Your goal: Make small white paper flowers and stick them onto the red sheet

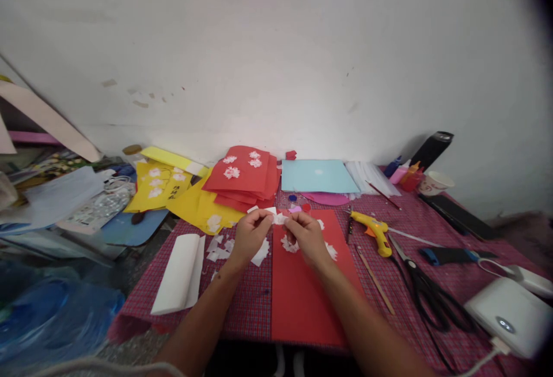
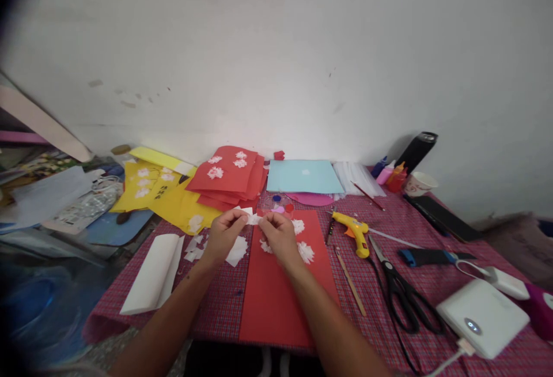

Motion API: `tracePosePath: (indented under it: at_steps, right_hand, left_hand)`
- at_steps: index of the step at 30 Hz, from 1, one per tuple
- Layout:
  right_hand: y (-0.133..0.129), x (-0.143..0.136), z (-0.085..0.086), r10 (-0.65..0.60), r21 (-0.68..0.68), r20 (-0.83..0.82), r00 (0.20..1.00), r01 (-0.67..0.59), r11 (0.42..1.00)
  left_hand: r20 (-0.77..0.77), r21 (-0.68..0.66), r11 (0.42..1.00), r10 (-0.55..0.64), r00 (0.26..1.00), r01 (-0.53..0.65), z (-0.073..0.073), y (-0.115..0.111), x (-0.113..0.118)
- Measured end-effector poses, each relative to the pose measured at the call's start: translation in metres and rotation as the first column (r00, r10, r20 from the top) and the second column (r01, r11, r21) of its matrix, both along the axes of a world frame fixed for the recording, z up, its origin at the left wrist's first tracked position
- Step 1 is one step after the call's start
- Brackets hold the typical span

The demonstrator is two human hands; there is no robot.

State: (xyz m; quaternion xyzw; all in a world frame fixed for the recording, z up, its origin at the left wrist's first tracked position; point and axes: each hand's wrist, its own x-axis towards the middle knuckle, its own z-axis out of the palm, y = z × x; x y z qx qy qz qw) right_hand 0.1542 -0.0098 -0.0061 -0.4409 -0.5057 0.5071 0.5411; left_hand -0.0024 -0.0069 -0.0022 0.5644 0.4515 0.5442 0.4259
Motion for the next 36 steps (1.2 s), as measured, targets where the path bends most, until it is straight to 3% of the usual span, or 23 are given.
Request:
tracePosePath:
  at_steps: [6, 9, 14, 18, 36]
  right_hand:
    - [-0.0016, -0.0030, -0.0013, -0.097, 0.213, 0.183, 0.978, 0.057, 0.975]
    - [-0.0027, -0.0043, 0.0001, -0.091, 0.247, 0.207, 0.974, 0.038, 0.968]
    - [-0.0049, -0.0041, 0.0042, -0.070, 0.235, 0.218, 0.973, 0.017, 0.972]
    - [-0.0052, -0.0028, 0.0041, -0.056, 0.177, 0.215, 0.975, 0.018, 0.984]
    - [-0.0022, 0.0010, 0.0053, -0.125, 0.092, 0.156, 0.980, 0.111, 0.990]
  left_hand:
    - [-0.007, -0.018, 0.997, -0.076, 0.997, 0.076, 0.0031, -0.0013, -0.0001]
    - [-0.018, 0.010, 0.995, -0.098, 0.995, 0.098, 0.0040, -0.0010, 0.0007]
    - [-0.117, 0.050, 0.997, -0.045, 0.992, 0.051, 0.0021, 0.0008, 0.0009]
    - [-0.095, 0.040, 0.998, 0.041, 0.995, -0.038, 0.0008, 0.0016, 0.0005]
    - [-0.167, 0.050, 0.984, 0.177, 0.970, -0.171, 0.0020, 0.0026, -0.0017]
